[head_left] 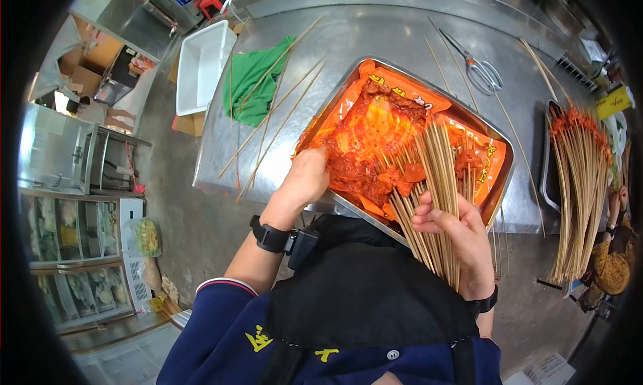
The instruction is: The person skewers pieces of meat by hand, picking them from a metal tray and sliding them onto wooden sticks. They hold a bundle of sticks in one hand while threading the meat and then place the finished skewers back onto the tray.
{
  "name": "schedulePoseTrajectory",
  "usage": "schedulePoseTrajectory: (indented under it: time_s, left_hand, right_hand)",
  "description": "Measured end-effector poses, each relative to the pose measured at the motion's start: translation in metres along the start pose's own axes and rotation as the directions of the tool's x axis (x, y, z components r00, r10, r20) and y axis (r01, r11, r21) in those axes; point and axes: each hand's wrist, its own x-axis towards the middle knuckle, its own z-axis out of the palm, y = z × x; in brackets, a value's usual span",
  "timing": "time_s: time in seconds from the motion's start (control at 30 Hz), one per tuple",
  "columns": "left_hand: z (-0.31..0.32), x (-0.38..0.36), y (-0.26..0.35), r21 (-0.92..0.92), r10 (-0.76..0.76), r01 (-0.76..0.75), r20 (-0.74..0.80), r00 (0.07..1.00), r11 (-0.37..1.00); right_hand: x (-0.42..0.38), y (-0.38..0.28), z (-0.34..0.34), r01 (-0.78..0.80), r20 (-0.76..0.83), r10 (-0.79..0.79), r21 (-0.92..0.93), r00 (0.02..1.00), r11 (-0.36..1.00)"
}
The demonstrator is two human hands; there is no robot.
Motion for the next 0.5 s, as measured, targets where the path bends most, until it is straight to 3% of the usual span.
schedulePoseTrajectory:
  time_s: [0.13,0.2,0.33,0.4,0.5]
  left_hand:
    - [0.005,0.000,0.011,0.083,0.107,-0.098,-0.109,0.988,0.992]
    - [-0.003,0.002,0.019,0.110,-0.031,0.021,0.091,0.995,0.994]
    - [0.000,0.001,0.019,0.139,-0.055,0.045,0.066,0.996,0.989]
    - [-0.001,0.000,0.018,0.050,-0.111,0.110,0.027,0.993,0.993]
    - [0.001,-0.002,0.018,-0.014,-0.054,0.053,-0.051,0.997,0.999]
  right_hand:
    - [0.002,0.002,0.004,-0.023,0.015,0.024,-0.035,1.000,0.999]
    - [0.001,0.001,0.007,-0.022,0.022,0.023,-0.057,0.999,0.998]
    - [0.001,0.002,0.011,0.039,0.040,-0.035,-0.119,0.999,0.992]
    - [0.002,0.002,0.012,0.031,0.042,-0.027,-0.111,0.999,0.993]
    - [0.003,0.003,0.014,0.020,0.046,-0.015,-0.113,0.999,0.993]
